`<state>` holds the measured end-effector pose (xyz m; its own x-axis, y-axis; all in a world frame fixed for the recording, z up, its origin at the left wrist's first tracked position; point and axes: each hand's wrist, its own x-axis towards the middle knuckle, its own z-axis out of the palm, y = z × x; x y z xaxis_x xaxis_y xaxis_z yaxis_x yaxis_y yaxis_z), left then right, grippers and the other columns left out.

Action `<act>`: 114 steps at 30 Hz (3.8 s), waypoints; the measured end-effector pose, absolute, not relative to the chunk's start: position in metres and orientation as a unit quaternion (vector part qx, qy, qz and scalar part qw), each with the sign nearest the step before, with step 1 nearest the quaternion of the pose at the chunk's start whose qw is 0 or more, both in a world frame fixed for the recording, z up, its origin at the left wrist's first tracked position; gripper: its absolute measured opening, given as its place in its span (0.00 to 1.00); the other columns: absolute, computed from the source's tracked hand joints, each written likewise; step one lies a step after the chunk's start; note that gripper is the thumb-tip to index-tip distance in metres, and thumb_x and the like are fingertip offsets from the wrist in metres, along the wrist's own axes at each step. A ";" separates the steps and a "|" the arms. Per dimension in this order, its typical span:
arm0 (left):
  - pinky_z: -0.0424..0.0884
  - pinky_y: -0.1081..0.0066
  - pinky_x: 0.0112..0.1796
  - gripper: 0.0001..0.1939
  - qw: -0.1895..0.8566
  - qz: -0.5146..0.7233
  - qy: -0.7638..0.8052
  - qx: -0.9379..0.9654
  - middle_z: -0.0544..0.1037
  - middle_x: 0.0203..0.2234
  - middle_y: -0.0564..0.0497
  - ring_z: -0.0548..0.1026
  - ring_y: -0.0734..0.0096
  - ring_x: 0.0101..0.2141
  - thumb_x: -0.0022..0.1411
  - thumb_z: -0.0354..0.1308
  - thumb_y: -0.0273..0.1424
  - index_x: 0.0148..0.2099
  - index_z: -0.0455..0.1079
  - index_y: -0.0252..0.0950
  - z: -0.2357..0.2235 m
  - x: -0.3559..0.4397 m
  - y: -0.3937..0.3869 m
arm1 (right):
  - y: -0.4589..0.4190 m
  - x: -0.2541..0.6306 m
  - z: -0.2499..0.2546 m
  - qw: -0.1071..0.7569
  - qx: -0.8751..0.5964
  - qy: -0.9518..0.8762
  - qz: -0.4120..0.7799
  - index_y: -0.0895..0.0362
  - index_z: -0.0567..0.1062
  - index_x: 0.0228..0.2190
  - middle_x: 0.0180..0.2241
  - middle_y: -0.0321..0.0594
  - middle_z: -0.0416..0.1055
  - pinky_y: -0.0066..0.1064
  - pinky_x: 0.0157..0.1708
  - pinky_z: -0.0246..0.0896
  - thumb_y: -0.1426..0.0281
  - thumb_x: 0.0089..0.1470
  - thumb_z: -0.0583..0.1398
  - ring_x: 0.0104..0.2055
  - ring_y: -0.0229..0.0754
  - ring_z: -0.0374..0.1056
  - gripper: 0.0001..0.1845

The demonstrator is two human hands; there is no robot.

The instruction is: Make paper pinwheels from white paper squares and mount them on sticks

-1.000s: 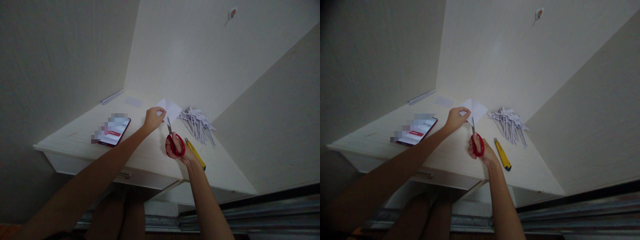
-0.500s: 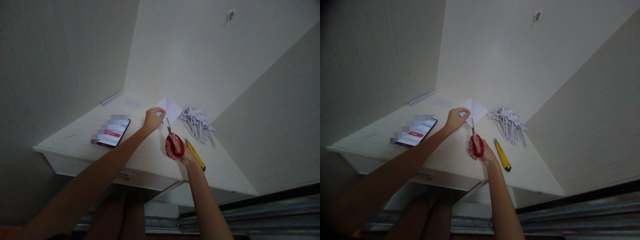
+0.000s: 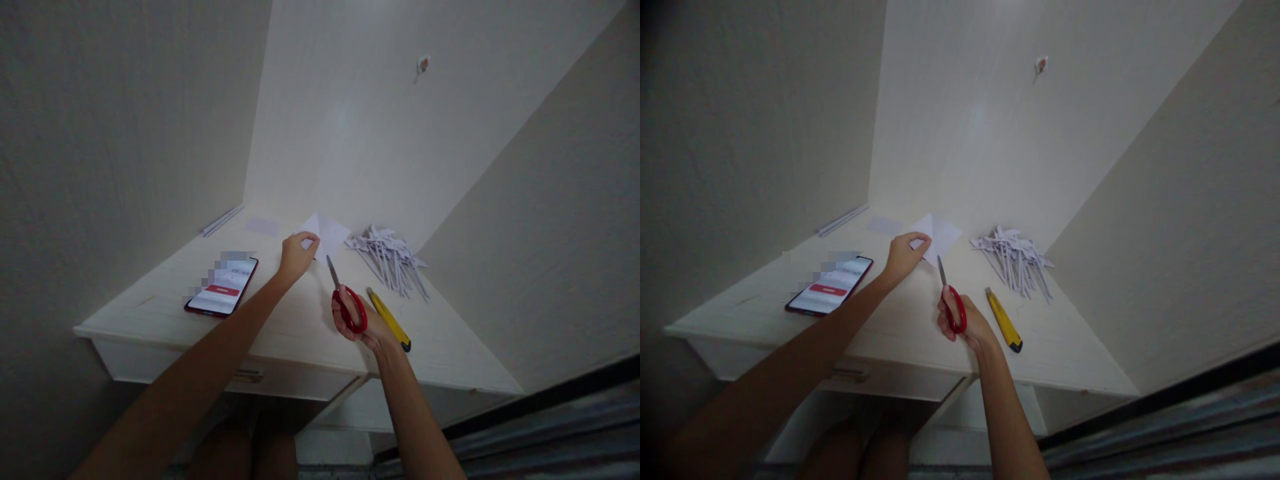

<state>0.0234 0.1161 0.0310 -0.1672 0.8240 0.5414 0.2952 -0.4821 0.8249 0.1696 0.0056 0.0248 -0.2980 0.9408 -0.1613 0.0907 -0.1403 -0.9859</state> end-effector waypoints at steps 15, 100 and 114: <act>0.66 0.76 0.25 0.15 0.299 0.508 0.376 0.715 0.79 0.32 0.47 0.70 0.77 0.20 0.57 0.51 0.30 0.46 0.71 0.33 0.024 0.037 0.103 | 0.047 0.188 0.015 0.635 -0.561 -0.467 0.252 0.58 0.65 0.27 0.23 0.35 0.69 0.24 0.11 0.50 0.60 0.37 0.63 0.13 0.30 0.57 0.18; 0.67 0.65 0.47 0.36 0.465 0.608 0.252 0.593 0.63 0.53 0.36 0.73 0.69 0.42 0.42 0.65 0.27 0.55 0.60 0.28 0.022 0.034 0.120 | 0.009 0.180 0.004 0.549 -0.494 -0.527 0.420 0.57 0.61 0.33 0.29 0.34 0.62 0.28 0.28 0.56 0.58 0.42 0.61 0.27 0.33 0.61 0.21; 0.71 0.69 0.41 0.36 0.473 0.601 0.266 0.587 0.69 0.49 0.38 0.74 0.71 0.37 0.43 0.64 0.25 0.56 0.59 0.29 0.025 0.032 0.117 | 0.007 0.180 -0.003 0.572 -0.509 -0.525 0.372 0.56 0.63 0.33 0.30 0.35 0.61 0.27 0.25 0.54 0.58 0.39 0.63 0.27 0.35 0.59 0.22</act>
